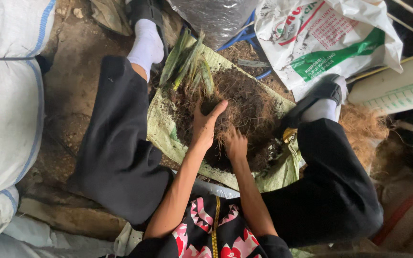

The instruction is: The person sits on the floor and uses both hands to separate and clean the roots of a small plant. They repeatedly pull apart the root ball, remove excess soil, and inspect the roots throughout the clip.

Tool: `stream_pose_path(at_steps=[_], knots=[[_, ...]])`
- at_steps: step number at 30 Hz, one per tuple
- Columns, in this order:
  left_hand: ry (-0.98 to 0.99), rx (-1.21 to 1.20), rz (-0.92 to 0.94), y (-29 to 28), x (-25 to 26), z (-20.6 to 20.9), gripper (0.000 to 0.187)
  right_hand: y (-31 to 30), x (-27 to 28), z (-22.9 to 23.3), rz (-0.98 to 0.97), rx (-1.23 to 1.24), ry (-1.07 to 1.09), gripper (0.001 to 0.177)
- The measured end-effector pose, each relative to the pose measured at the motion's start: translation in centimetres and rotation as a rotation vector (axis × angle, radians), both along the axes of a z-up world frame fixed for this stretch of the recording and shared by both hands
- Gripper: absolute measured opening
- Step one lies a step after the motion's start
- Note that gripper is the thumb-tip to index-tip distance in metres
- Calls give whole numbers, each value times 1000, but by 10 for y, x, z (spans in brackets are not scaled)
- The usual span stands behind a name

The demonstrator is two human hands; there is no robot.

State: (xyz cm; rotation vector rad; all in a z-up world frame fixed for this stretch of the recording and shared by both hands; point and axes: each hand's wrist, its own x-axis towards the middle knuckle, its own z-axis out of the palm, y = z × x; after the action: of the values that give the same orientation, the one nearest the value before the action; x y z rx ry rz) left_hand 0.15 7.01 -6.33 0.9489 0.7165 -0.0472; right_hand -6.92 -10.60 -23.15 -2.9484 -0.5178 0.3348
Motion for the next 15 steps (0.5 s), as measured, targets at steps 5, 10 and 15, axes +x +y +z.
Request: stream_pose_path(at_steps=[5,10,15], knots=[[-43,31,-105,-5,0,4,90,0,56,82,-797,564,385,37],[-27,-11,-164,-19,-8,6,79,0,80,211,-585,899,-7,32],[-286,13,-183,-40,-19,5,59,34,59,299,-185,812,-176,20]])
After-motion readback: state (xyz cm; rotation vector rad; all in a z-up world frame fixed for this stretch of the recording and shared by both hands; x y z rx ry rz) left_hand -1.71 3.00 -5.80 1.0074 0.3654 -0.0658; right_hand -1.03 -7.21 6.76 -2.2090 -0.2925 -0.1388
